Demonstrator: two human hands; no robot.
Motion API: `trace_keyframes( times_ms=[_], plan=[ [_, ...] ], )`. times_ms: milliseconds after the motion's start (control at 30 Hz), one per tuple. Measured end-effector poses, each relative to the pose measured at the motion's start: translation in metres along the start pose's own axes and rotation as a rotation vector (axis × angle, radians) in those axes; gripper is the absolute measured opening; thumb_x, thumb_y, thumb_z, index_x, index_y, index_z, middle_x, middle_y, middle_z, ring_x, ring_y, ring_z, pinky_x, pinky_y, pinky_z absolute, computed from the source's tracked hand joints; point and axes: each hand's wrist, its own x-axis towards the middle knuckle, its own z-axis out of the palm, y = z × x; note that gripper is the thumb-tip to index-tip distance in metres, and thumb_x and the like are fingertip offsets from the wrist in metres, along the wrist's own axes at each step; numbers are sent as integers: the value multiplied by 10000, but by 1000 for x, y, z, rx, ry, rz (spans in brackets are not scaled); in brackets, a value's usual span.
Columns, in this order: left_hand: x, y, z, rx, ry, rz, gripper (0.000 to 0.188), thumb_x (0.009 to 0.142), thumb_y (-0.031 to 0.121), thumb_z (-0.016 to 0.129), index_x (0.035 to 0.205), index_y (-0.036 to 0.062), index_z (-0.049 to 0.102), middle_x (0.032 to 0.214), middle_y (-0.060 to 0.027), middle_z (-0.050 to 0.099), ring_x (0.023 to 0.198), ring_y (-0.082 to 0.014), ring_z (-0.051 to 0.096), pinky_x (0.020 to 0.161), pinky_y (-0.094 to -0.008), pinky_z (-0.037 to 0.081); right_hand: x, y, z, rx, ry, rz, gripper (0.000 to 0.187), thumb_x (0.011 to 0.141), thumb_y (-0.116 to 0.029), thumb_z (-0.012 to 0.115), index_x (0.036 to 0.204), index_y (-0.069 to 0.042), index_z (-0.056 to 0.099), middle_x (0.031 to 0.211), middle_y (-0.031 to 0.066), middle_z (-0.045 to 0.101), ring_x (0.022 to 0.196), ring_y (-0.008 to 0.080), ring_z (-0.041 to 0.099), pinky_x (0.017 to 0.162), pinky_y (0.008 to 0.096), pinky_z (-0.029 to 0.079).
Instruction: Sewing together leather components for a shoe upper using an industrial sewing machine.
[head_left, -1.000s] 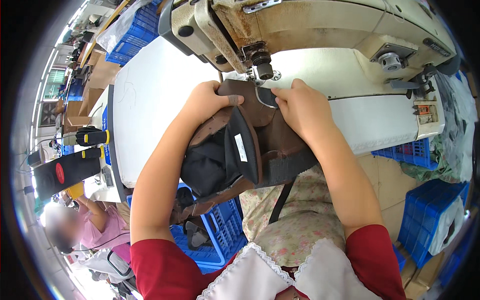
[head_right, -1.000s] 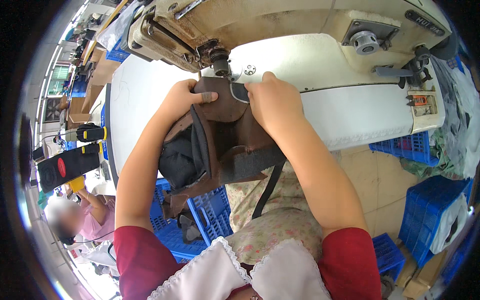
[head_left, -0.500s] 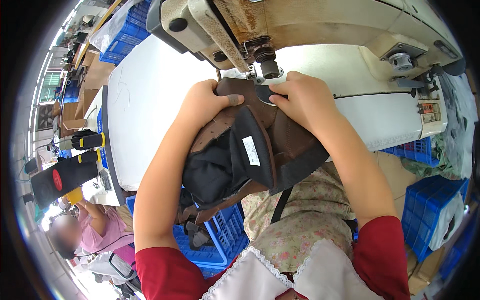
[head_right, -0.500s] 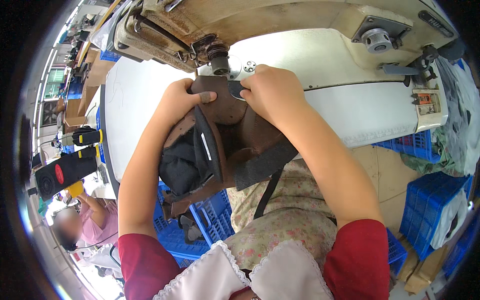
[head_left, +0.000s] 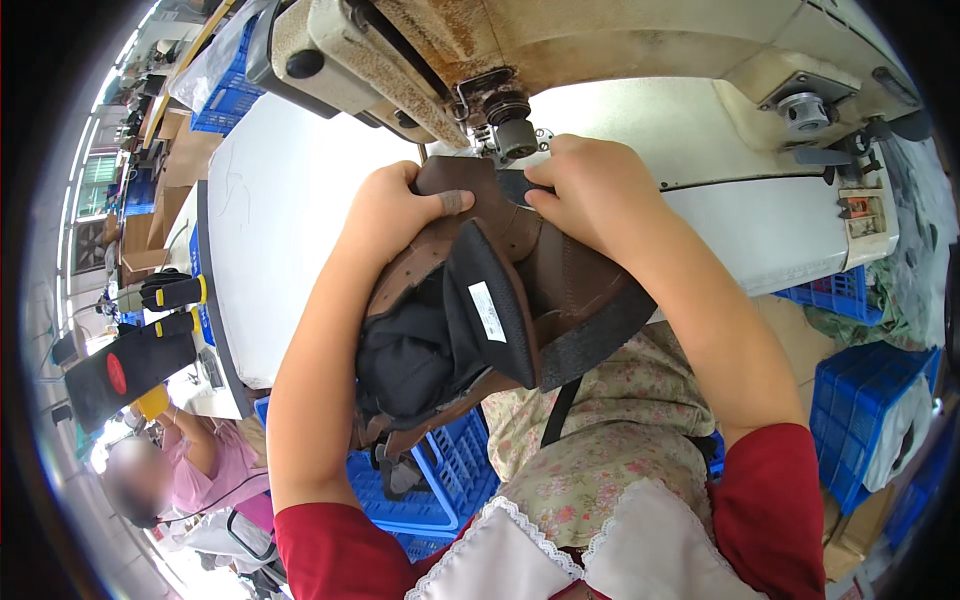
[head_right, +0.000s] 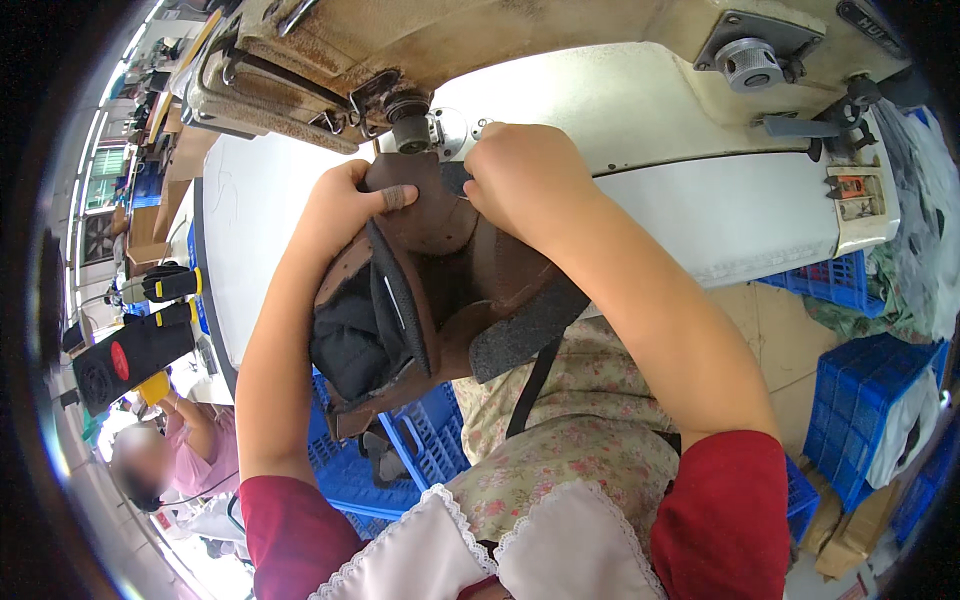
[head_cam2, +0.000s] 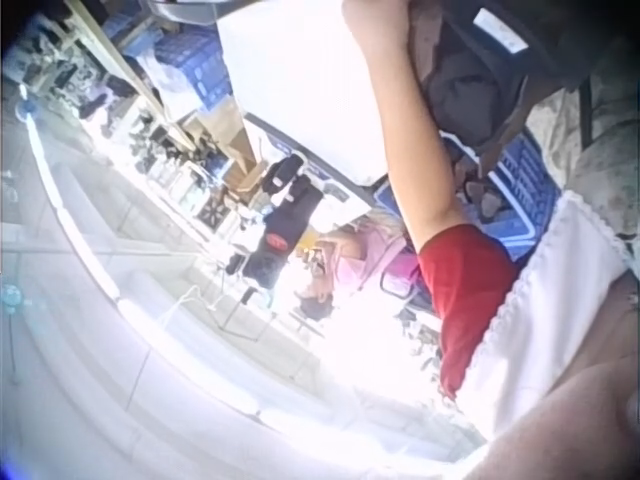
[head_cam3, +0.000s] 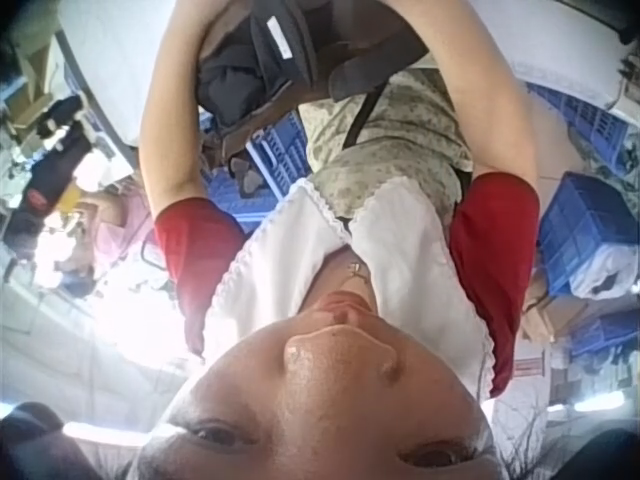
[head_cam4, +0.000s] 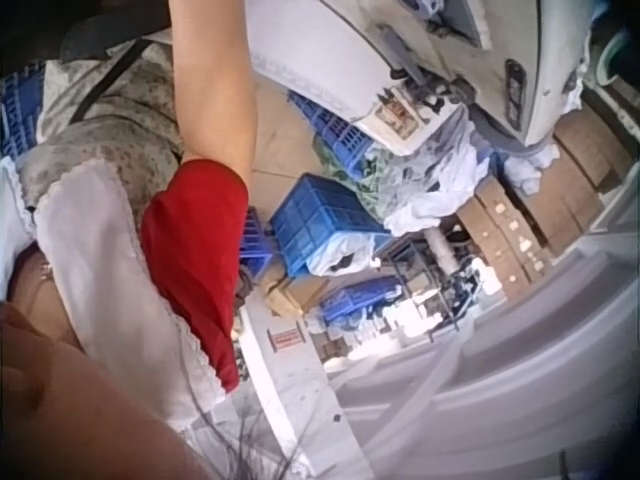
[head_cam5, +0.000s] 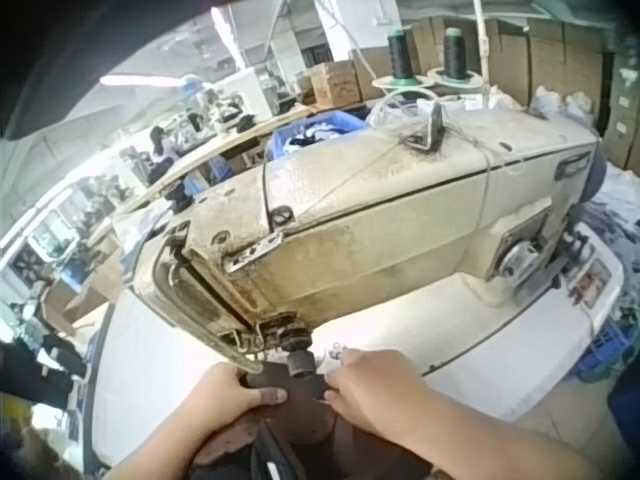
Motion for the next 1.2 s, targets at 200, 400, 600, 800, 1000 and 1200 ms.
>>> trace_keyframes(
  times_ms=[200, 400, 600, 800, 1000, 1200],
  plan=[
    [1, -7, 2, -16, 12, 4, 548, 670, 427, 833, 892, -56, 698, 733, -145, 683, 658, -221, 655, 656, -348, 522, 1, -2, 4, -23, 20, 6, 213, 821, -290, 710, 938, -119, 763, 852, 110, 639, 824, 299, 659, 741, 407, 525],
    [12, -6, 2, -31, 14, 26, 544, 674, 416, 838, 898, -60, 698, 735, -141, 684, 659, -209, 656, 655, -332, 525, 9, 3, 5, -58, 41, -9, 214, 820, -288, 706, 932, -115, 766, 884, 92, 657, 832, 289, 665, 758, 402, 530],
    [23, -12, 0, -65, -22, 44, 549, 680, 409, 835, 940, -58, 707, 767, -131, 697, 690, -185, 667, 664, -310, 528, 18, 3, 3, -110, 42, -17, 199, 793, -261, 702, 860, -84, 764, 852, 112, 688, 832, 293, 678, 738, 409, 542],
    [27, -17, -3, -130, -18, 30, 563, 685, 422, 840, 973, -44, 710, 790, -116, 701, 697, -169, 667, 677, -290, 530, 28, 0, -5, -101, -24, -15, 197, 800, -254, 691, 838, -71, 753, 841, 115, 699, 819, 305, 679, 723, 421, 543],
    [26, -1, -8, -121, -140, -40, 496, 799, 331, 811, 1101, -36, 669, 940, -112, 711, 819, -161, 674, 760, -272, 533, 32, 1, -7, -128, -56, 9, 238, 771, -235, 687, 789, -2, 730, 815, 192, 706, 786, 344, 697, 726, 429, 548],
    [26, -2, -8, -111, -128, -7, 394, 779, 348, 814, 966, 17, 711, 821, -53, 681, 727, -117, 619, 696, -259, 492, 34, -1, -11, -95, -85, 28, 249, 786, -258, 697, 792, -11, 732, 826, 192, 705, 797, 346, 695, 732, 430, 548]
  ],
)
